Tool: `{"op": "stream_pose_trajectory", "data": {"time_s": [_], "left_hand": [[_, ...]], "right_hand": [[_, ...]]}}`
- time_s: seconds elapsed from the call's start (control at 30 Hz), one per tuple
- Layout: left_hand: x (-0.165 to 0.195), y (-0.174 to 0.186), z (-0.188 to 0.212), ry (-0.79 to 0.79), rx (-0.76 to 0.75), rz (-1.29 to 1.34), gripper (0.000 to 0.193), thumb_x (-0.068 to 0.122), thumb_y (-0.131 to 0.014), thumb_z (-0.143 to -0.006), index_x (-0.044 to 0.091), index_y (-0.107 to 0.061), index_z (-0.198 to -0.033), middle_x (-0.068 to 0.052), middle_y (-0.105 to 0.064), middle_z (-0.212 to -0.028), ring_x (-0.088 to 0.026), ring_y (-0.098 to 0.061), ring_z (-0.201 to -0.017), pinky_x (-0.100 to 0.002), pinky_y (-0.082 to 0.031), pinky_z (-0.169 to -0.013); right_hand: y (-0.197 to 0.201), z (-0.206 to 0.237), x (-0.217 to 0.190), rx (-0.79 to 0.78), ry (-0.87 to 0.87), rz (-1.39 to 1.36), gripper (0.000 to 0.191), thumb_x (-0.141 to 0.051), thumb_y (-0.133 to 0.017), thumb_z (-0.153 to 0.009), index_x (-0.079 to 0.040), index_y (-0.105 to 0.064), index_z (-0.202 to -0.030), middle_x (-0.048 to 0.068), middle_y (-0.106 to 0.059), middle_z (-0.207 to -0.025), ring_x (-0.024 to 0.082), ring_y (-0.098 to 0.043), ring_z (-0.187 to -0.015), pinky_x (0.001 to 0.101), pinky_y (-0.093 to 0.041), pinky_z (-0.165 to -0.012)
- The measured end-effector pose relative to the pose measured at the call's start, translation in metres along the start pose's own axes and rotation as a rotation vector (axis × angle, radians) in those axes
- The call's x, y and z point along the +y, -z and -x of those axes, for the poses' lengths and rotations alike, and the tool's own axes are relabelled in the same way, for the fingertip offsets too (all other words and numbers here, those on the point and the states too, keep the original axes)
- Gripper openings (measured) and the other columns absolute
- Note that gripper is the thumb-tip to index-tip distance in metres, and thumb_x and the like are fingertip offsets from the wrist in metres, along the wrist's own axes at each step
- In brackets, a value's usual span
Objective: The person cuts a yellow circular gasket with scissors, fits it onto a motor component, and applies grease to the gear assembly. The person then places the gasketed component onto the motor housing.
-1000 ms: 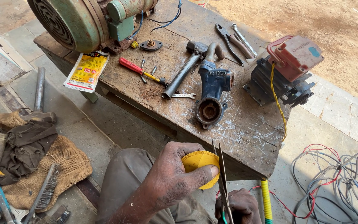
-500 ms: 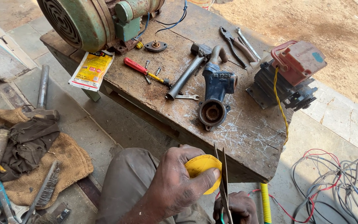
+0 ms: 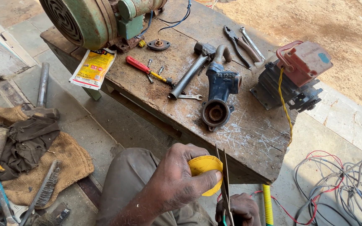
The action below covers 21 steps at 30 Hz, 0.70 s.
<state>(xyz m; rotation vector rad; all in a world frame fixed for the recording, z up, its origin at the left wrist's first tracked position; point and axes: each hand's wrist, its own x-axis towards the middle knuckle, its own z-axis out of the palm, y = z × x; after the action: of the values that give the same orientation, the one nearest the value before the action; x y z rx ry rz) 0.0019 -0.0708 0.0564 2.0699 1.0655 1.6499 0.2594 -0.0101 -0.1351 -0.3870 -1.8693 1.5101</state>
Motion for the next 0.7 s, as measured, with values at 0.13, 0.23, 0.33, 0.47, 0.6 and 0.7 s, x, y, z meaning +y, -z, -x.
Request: {"op": "stream_pose_trajectory", "data": {"time_s": [0.13, 0.23, 0.33, 0.47, 0.6, 0.7], "left_hand": [[-0.004, 0.004, -0.005, 0.894, -0.101, 0.422, 0.026, 0.025, -0.076, -0.077, 0.0, -0.069, -0.075, -0.002, -0.06, -0.064, -0.008, -0.056, -0.059, -0.029, -0.049, -0.055], [-0.004, 0.006, -0.01, 0.933, -0.137, 0.415, 0.024, 0.024, -0.075, -0.076, 0.002, -0.07, -0.073, 0.0, -0.061, -0.061, -0.007, -0.056, -0.058, -0.028, -0.048, -0.054], [-0.004, 0.009, -0.013, 0.932, -0.167, 0.37, 0.024, 0.024, -0.076, -0.076, 0.002, -0.068, -0.069, 0.001, -0.059, -0.059, -0.006, -0.054, -0.056, -0.028, -0.046, -0.052], [-0.008, 0.01, -0.013, 0.901, -0.167, 0.418, 0.025, 0.024, -0.075, -0.077, 0.003, -0.066, -0.067, 0.002, -0.057, -0.059, -0.006, -0.052, -0.056, -0.028, -0.044, -0.051], [-0.012, 0.011, -0.01, 0.901, -0.199, 0.384, 0.025, 0.024, -0.076, -0.078, 0.003, -0.066, -0.068, 0.002, -0.058, -0.06, -0.006, -0.053, -0.056, -0.028, -0.045, -0.051], [-0.011, 0.007, -0.007, 0.959, -0.142, 0.454, 0.021, 0.023, -0.078, -0.078, 0.003, -0.072, -0.079, 0.001, -0.064, -0.067, -0.006, -0.058, -0.061, -0.026, -0.051, -0.056]], "right_hand": [[0.006, 0.0, 0.003, -0.034, 0.02, 0.042, 0.005, -0.009, -0.077, -0.076, -0.008, -0.074, -0.071, 0.004, -0.077, -0.064, 0.016, -0.079, -0.056, 0.0299, -0.063, -0.056], [0.01, -0.001, 0.005, -0.092, -0.012, 0.02, 0.007, -0.01, -0.076, -0.079, -0.008, -0.073, -0.072, 0.004, -0.079, -0.066, 0.017, -0.08, -0.058, 0.0298, -0.062, -0.056], [0.013, -0.001, 0.008, -0.15, 0.04, -0.02, 0.008, -0.01, -0.075, -0.082, -0.008, -0.072, -0.074, 0.005, -0.079, -0.069, 0.017, -0.08, -0.06, 0.0298, -0.062, -0.057], [0.014, 0.0, 0.011, -0.131, 0.047, -0.058, 0.02, -0.023, -0.071, -0.091, -0.008, -0.073, -0.076, 0.005, -0.079, -0.07, 0.017, -0.079, -0.059, 0.0286, -0.062, -0.056], [0.011, 0.002, 0.013, -0.122, 0.038, -0.132, 0.048, -0.048, -0.057, -0.101, -0.009, -0.074, -0.078, 0.004, -0.078, -0.071, 0.015, -0.076, -0.057, 0.0256, -0.059, -0.053], [0.006, 0.004, 0.012, -0.043, 0.023, -0.083, 0.035, -0.038, -0.069, -0.091, -0.006, -0.075, -0.077, 0.006, -0.077, -0.065, 0.016, -0.077, -0.052, 0.0283, -0.06, -0.05]]}}
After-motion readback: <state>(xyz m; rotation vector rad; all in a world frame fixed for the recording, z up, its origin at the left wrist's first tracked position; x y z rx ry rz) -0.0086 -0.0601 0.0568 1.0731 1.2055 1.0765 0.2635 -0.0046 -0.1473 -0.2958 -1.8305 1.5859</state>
